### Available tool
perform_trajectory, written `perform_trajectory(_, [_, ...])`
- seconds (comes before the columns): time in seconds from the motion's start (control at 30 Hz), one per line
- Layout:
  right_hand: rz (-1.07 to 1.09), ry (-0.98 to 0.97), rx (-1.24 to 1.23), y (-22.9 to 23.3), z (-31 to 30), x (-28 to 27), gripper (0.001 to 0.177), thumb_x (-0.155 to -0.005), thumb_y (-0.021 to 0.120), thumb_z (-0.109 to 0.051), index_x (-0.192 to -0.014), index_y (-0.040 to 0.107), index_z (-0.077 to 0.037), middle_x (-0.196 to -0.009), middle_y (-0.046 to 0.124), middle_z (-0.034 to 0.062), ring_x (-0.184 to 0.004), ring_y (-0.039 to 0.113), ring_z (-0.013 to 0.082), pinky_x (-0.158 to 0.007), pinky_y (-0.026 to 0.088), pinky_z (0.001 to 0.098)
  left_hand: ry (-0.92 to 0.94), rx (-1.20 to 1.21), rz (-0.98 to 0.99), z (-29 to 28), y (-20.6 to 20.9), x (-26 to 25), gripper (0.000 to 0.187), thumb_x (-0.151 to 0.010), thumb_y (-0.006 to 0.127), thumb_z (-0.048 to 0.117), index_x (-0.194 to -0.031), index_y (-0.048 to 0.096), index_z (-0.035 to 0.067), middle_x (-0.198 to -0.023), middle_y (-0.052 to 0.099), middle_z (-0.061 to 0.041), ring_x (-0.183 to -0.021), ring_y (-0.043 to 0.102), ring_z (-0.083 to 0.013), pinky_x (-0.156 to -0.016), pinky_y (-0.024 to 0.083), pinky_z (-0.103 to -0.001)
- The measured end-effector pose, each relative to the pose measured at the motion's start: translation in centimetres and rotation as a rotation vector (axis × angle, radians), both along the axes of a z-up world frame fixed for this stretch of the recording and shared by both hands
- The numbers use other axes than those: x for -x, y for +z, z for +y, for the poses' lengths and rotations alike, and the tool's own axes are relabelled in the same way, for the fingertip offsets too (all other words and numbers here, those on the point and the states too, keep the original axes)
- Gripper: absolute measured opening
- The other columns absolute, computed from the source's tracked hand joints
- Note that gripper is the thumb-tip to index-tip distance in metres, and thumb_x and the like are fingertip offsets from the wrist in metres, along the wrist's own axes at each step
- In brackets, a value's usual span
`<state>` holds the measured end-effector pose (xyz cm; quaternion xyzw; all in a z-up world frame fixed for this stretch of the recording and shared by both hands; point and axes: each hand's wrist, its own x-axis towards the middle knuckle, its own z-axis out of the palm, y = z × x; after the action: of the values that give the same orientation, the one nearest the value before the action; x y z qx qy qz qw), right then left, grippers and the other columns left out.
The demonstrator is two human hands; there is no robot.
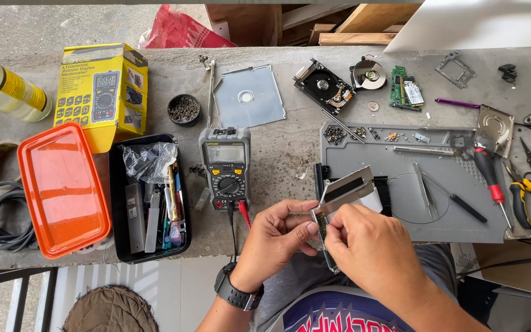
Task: The person is repairing a disassembled electronic device, likely a CD/DVD drive, on a cluttered workbench. They use a screwdriver to remove screws from the metal casing and handle various internal components, including a circuit board and a ribbon cable.
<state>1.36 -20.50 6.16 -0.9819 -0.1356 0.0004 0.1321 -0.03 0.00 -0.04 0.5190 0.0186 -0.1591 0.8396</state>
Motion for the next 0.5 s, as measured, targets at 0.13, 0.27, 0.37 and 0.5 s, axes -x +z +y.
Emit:
perform_trajectory(0.13, [-0.096,0.028,0.029,-0.5,0.5,0.7,0.020,-0.090,0.075,-0.020,-0.079,0.059,-0.020,-0.072,0.068,-0.0019,-0.064,0.068,0.0327,-0.057,0.050,0.0553,-0.002,0.014,-0.001,0.0,-0.5,0.1,0.037,-0.107,0.080,0.003,-0.143,0.075,0.001,-0.108,0.089,-0.017,-0.096,0.088,-0.0212,-0.071,0.077,-0.033])
perform_trajectory(0.27, [-0.123,0.036,0.034,-1.1,0.6,0.9,0.017,-0.090,0.074,-0.020,-0.081,0.060,-0.019,-0.074,0.068,0.0004,-0.062,0.068,0.0344,-0.057,0.052,0.0550,0.001,0.020,-0.006,0.3,-0.3,0.2,0.037,-0.106,0.081,0.001,-0.143,0.076,0.000,-0.107,0.089,-0.015,-0.090,0.083,-0.0156,-0.073,0.077,-0.033])
perform_trajectory(0.37, [-0.092,0.030,-0.003,-1.3,0.5,0.8,0.012,-0.090,0.073,-0.020,-0.083,0.063,-0.020,-0.075,0.070,0.0018,-0.063,0.069,0.0376,-0.058,0.052,0.0575,0.012,0.019,-0.009,0.4,-0.2,0.2,0.037,-0.105,0.080,-0.001,-0.142,0.075,-0.002,-0.106,0.087,-0.017,-0.089,0.084,-0.0193,-0.075,0.078,-0.036])
perform_trajectory(0.5, [0.154,-0.009,-0.380,1.4,-1.1,-0.4,0.007,-0.097,0.078,-0.021,-0.092,0.083,-0.020,-0.080,0.082,-0.0049,-0.063,0.073,0.0171,-0.067,0.058,0.0373,0.051,0.025,-0.041,0.2,0.5,0.3,0.043,-0.104,0.077,-0.002,-0.146,0.069,-0.006,-0.116,0.082,-0.022,-0.094,0.082,-0.0221,-0.085,0.078,-0.039])
